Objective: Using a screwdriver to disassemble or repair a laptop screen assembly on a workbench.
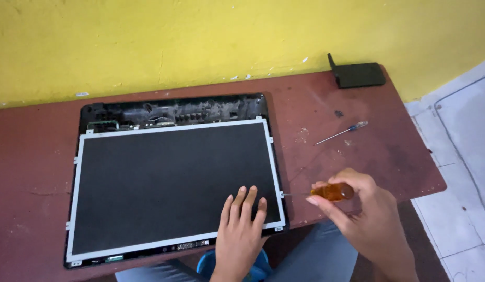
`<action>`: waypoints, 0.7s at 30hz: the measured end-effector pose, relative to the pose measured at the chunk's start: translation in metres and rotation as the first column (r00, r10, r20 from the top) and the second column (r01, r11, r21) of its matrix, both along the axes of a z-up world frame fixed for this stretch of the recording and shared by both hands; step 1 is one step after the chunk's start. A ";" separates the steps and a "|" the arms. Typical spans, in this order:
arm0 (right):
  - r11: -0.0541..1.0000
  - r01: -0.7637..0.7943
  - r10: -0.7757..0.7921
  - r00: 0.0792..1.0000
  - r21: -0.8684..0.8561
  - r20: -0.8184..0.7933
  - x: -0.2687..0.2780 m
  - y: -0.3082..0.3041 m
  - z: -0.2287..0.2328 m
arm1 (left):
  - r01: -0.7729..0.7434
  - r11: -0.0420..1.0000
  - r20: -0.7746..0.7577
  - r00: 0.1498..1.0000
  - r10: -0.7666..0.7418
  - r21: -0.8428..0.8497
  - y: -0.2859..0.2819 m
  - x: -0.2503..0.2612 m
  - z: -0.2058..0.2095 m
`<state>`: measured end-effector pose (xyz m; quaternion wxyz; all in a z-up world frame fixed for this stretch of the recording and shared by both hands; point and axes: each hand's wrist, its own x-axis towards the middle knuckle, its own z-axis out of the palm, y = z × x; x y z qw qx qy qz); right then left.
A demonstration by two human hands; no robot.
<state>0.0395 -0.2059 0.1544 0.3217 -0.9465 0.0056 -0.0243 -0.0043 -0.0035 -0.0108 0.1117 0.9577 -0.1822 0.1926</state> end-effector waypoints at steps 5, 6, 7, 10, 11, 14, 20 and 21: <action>0.835 0.066 -0.318 0.868 0.546 0.381 -0.030 -0.058 -0.066 | 0.032 0.999 0.068 0.997 -0.034 0.031 0.002 -0.002 -0.008; 0.835 0.069 -0.322 0.866 0.546 0.382 -0.029 -0.062 -0.068 | 0.037 0.999 0.069 0.997 -0.039 0.031 0.004 -0.004 -0.014; 0.761 0.019 -0.383 0.820 0.648 0.425 -0.028 -0.067 -0.069 | 0.041 0.998 0.097 0.994 -0.045 0.040 0.005 -0.004 -0.020; 0.596 -0.002 -0.524 0.757 0.803 0.390 -0.032 -0.089 -0.087 | 0.073 0.993 0.139 0.987 -0.086 0.097 0.013 -0.008 -0.034; 0.502 0.026 -0.582 0.750 0.864 0.316 -0.035 -0.098 -0.096 | 0.082 0.986 0.151 0.983 -0.105 0.148 0.017 -0.011 -0.039; 0.478 0.058 -0.613 0.737 0.877 0.285 -0.031 -0.113 -0.113 | 0.162 0.957 0.133 0.971 -0.197 0.239 0.039 -0.024 -0.047; 0.544 0.108 -0.624 0.716 0.832 0.315 0.025 -0.111 -0.122 | 0.092 0.995 0.505 0.858 -0.097 0.034 0.056 -0.034 -0.074; 0.540 0.107 -0.626 0.714 0.835 0.313 0.034 -0.113 -0.127 | 0.093 0.995 0.507 0.856 -0.100 0.039 0.069 -0.042 -0.101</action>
